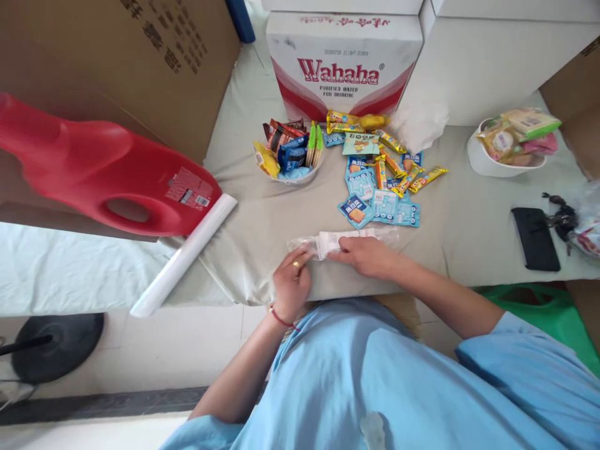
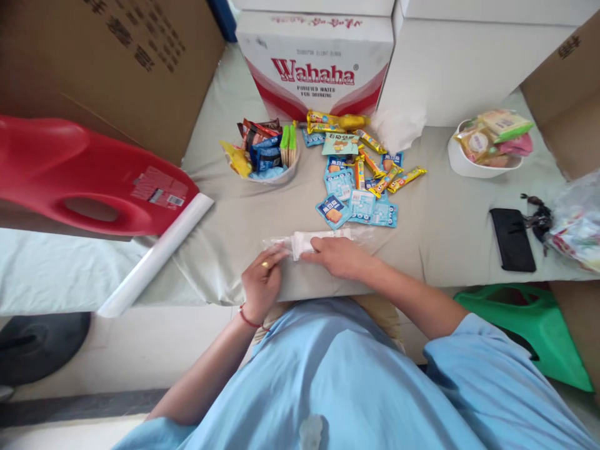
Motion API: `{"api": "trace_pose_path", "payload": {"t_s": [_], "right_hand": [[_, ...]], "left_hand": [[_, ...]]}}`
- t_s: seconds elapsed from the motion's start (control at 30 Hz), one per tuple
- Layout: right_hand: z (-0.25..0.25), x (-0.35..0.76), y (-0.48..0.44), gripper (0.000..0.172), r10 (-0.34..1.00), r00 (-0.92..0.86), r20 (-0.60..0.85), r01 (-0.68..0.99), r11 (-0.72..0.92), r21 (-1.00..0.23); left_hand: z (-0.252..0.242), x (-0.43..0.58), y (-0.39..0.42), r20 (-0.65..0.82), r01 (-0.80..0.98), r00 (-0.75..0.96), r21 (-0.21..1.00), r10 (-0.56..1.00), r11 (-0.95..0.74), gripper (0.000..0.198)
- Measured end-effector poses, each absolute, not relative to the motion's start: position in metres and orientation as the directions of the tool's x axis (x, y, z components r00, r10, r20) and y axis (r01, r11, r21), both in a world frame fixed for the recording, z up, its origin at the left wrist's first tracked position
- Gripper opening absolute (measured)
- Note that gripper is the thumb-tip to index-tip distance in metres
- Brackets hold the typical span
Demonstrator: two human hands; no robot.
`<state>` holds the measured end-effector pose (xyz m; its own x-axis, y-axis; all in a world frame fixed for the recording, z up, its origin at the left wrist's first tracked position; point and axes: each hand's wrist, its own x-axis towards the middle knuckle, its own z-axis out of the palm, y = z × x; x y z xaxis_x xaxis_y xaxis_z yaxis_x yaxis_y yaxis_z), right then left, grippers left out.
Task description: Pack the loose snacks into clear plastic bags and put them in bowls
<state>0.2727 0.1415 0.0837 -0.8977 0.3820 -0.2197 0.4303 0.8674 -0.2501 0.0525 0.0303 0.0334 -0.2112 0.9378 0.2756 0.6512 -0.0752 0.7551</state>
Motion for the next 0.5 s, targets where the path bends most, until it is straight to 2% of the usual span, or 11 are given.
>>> {"api": "trace_pose_path", "payload": {"t_s": [0.1,0.17,0.23,0.33,0.4,0.5], "right_hand": [[0.082,0.269,0.136,0.045,0.419,-0.875,-0.242,0.475,0.838,-0.267],[0.086,0.265,0.134,0.044,0.439,-0.863,-0.248,0.498,0.821,-0.279],[0.091,0.265,0.133,0.043,0.456,-0.856,-0.243,0.513,0.805,-0.298],[0.092,0.271,0.135,0.043,0.459,-0.867,-0.195,0.499,0.781,-0.377],[0.089,0.277,0.138,0.044,0.441,-0.888,-0.131,0.447,0.76,-0.471],[0.081,0.283,0.139,0.044,0.421,-0.907,-0.029,0.359,0.733,-0.578]], "left_hand": [[0.04,0.032,0.036,0.196,0.472,-0.593,0.87,0.781,0.141,0.028],[0.046,0.025,0.05,0.107,0.417,-0.693,0.866,0.713,0.275,0.036],[0.05,0.022,0.063,0.05,0.509,-0.61,0.789,0.791,0.343,0.036],[0.059,0.026,0.067,0.007,0.693,-0.392,0.661,0.92,0.289,0.027],[0.067,0.031,0.061,-0.023,0.673,-0.359,0.686,0.933,0.276,0.025],[0.082,0.043,0.053,-0.111,0.523,-0.429,0.778,0.896,0.347,0.022]]}}
